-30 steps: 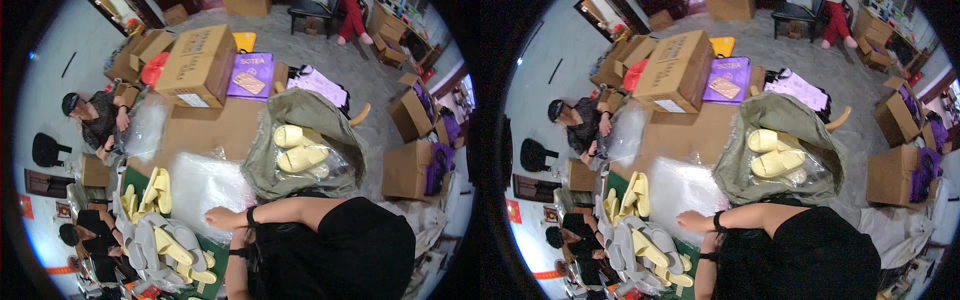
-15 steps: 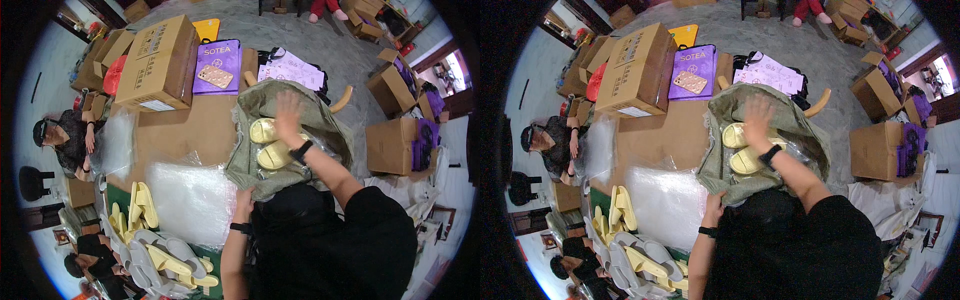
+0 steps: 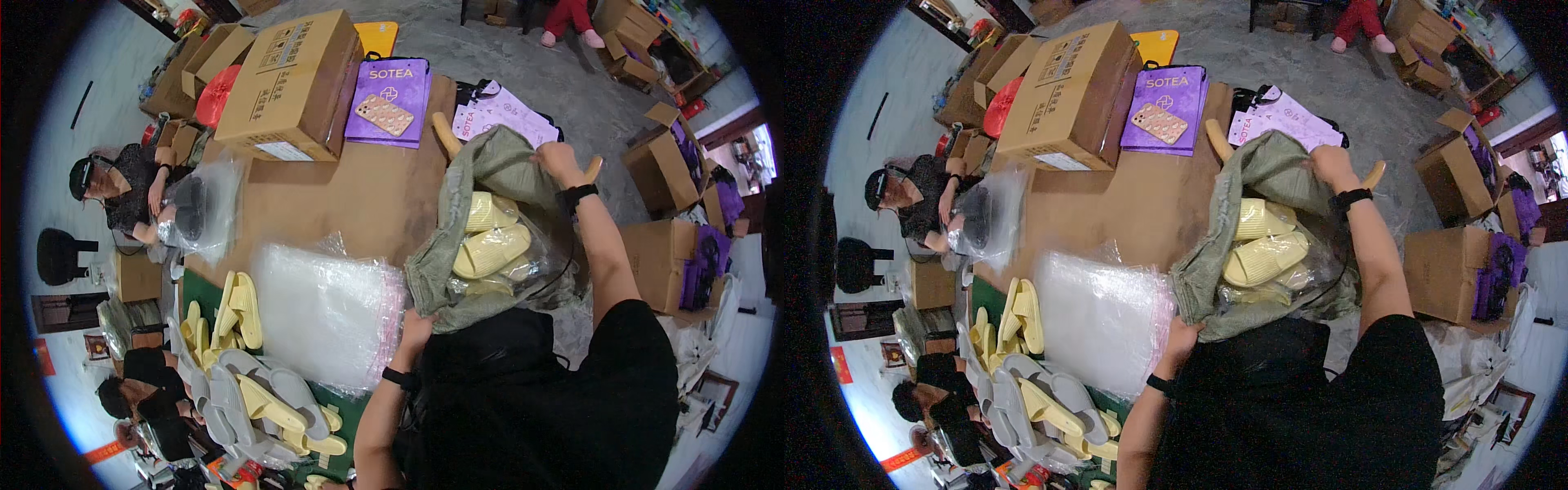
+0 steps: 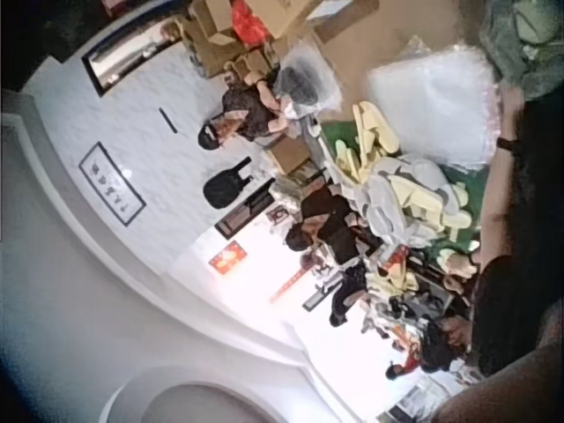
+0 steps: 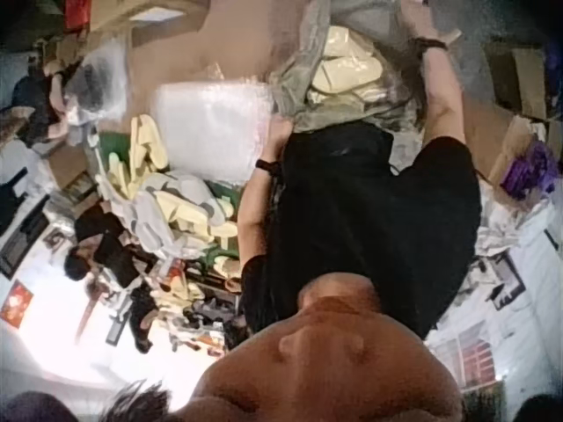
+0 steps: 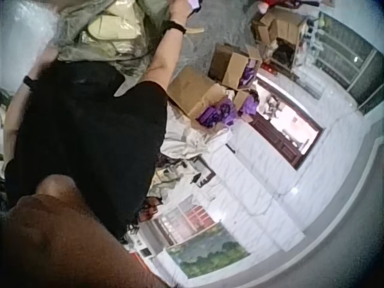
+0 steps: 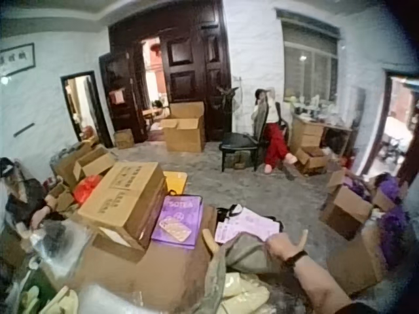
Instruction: The recorder is inspecting, bagging, and packing yellow and white slippers into a large sack.
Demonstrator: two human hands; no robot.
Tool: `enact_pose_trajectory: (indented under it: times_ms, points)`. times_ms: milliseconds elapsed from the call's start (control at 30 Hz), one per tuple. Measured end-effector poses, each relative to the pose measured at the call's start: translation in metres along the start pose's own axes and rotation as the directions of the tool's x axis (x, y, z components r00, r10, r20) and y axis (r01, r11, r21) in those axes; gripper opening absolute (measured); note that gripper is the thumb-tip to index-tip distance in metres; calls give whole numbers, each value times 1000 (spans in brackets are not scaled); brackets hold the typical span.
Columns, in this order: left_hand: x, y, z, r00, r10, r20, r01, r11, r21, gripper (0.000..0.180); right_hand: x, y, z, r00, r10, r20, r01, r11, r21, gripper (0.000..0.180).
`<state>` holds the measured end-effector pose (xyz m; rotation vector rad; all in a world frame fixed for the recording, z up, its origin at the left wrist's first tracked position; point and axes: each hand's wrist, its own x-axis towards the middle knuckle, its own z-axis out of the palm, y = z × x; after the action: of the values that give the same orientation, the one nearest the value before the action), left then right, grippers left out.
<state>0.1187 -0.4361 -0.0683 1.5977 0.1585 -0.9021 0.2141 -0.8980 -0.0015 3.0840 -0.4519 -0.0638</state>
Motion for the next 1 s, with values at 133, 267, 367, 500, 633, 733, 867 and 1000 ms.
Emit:
enact_pose_trajectory:
  times_ms: [133, 267, 367, 500, 633, 733, 867, 1000]
  points:
    - [-16, 10, -9, 997, 68, 44, -74, 989, 127, 29, -15, -10, 14, 962, 195, -189, -184, 980, 73, 22]
    - [-34, 10, -13, 1000, 24, 15, -20, 976, -216, 31, -28, -27, 6, 928, 258, -269, -242, 966, 93, 27]
    - [-53, 29, -13, 963, -257, 82, 269, 938, -221, 31, -40, -25, 4, 896, 336, -291, -307, 941, 142, 24]
    - [-60, 2, -26, 866, -355, 353, 388, 921, -27, 26, -62, -61, -9, 768, 522, -372, -430, 850, 305, 26]
    - [-62, 7, -19, 891, -252, 376, 313, 944, -109, 26, -119, -149, -40, 805, 306, -508, -59, 894, 444, 23]
    - [-50, -4, -25, 905, -201, 374, 319, 904, -286, 31, -168, -246, -63, 856, 244, -455, 226, 615, 755, 24]
    - [-39, -29, -44, 908, -163, 386, 304, 891, -338, 35, -224, -375, -99, 972, -72, -222, 233, 360, 904, 22]
    - [-52, -57, -70, 970, -82, 229, 102, 992, -77, 38, -229, -453, -76, 888, -401, -224, 390, 399, 830, 26]
